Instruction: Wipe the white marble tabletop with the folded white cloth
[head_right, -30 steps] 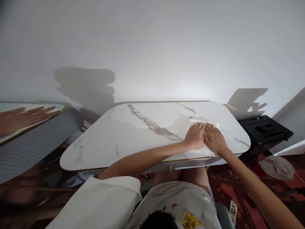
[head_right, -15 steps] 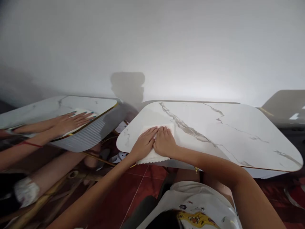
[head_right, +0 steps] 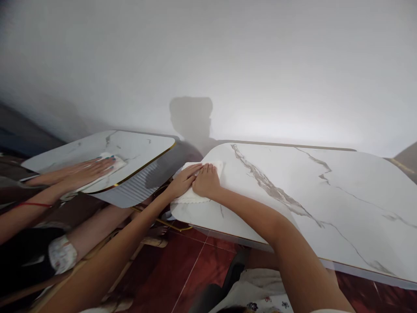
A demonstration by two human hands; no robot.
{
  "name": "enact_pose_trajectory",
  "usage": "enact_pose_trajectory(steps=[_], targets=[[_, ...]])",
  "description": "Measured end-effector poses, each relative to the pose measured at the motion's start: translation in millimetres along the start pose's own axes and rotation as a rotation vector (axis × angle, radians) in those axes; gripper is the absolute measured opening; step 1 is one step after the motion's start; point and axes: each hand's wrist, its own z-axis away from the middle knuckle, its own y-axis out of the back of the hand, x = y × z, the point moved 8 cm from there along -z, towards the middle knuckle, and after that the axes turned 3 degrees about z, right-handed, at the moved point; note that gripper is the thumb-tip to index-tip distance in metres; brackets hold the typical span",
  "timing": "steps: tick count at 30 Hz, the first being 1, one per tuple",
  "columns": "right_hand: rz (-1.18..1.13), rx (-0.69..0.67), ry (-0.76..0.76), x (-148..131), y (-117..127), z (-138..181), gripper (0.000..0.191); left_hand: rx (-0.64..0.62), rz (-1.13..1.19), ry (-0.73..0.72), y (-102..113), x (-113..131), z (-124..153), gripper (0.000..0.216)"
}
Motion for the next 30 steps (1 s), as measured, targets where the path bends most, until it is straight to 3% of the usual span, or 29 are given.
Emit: enact_pose_trajectory(steps=[8,18,23,30], targets=[[0.042,-0.020,0.025,52,-19,-69,0.056,0.043,-0.086,0.071,-10,-31,-76,0.052],[0.021,-0.035,-0.001,139,-31,-131,0.050,0.078,-0.135,0.027,-34,-33,-174,0.046],[0.023,-0.027,-0.069,175,-30,-138,0.049,0.053,-0.106,0.021,-47,-22,-206,0.044],[0.099,-0.022,-0.198,213,-17,-108,0.052,0.053,-0.069,-0.149,-69,19,-226,0.044]])
